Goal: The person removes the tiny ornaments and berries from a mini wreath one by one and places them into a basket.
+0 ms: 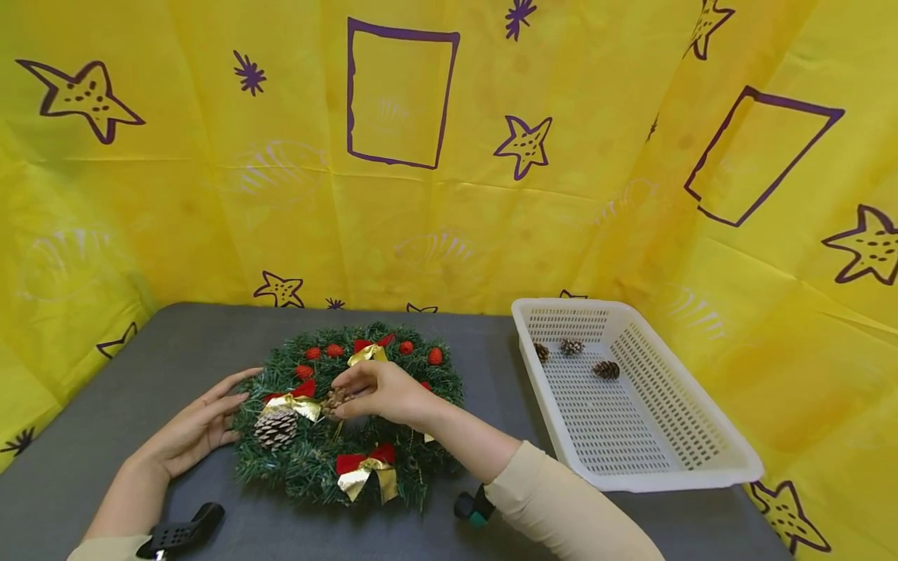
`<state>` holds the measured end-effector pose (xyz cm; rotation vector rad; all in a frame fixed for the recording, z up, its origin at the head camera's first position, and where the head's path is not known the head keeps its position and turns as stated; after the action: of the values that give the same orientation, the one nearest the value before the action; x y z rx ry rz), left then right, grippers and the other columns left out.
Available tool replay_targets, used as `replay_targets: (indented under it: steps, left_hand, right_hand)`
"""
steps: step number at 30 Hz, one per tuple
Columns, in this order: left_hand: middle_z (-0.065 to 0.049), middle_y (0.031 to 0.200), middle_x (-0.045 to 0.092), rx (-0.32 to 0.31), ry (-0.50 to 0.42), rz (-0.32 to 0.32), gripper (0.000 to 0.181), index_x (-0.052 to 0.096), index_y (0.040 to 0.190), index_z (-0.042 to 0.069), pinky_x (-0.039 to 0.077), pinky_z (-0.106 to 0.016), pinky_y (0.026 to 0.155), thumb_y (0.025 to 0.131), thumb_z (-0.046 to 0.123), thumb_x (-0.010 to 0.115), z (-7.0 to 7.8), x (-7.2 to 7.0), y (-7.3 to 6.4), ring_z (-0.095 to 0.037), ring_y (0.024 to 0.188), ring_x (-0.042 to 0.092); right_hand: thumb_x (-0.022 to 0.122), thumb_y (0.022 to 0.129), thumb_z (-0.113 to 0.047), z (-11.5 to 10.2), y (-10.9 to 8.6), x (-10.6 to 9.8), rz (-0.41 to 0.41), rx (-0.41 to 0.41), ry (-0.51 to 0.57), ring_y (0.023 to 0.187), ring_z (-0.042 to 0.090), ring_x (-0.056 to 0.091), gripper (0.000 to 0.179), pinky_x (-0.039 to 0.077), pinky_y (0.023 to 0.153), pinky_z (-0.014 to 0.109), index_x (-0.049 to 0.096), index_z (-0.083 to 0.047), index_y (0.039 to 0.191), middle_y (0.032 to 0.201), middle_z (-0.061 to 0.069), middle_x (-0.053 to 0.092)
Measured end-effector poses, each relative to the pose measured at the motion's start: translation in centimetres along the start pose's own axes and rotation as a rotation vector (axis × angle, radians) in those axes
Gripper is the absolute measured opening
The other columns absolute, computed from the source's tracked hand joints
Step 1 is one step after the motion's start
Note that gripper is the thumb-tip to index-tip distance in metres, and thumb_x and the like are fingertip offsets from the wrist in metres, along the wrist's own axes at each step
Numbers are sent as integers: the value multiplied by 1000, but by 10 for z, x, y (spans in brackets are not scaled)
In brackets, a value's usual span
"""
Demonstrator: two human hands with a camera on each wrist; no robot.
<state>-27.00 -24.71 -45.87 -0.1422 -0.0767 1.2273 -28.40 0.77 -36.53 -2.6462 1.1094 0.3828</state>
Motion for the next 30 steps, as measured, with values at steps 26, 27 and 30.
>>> replay_targets:
  steps: [26, 27, 30]
  left_hand:
    - [-16, 165, -22, -8, -46, -5, 56, 13, 159, 32, 45, -34, 88, 109, 34, 37, 0, 3, -1, -1, 79, 52]
    - [-16, 165, -22, -6, -45, -5, 56, 14, 159, 32, 45, -34, 88, 109, 34, 37, 0, 3, -1, 0, 84, 55]
    - [-17, 165, -22, -1, -48, -5, 55, 14, 159, 32, 46, -33, 89, 109, 33, 37, 1, 4, -1, 0, 90, 58]
  right_hand:
    - [69, 93, -16, -9, -29, -70, 153, 21, 2, 114, 19, 62, 44, 50, 101, 46, 56, -10, 134, 135, 12, 59]
    - [69, 93, -16, -9, -30, -73, 162, 25, 10, 116, 20, 62, 44, 49, 102, 47, 57, -11, 134, 136, 12, 58]
    - [70, 92, -16, -8, -31, -83, 193, 34, 19, 121, 23, 59, 43, 48, 104, 47, 57, -13, 133, 140, 11, 56]
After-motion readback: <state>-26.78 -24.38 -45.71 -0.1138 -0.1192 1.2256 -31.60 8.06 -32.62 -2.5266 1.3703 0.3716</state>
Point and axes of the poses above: each hand's wrist, its own y-axis towards the middle knuckle, its own x-axis out of the palm, z = x × y, the point moved 8 cm from there along y, towards the middle knuckle
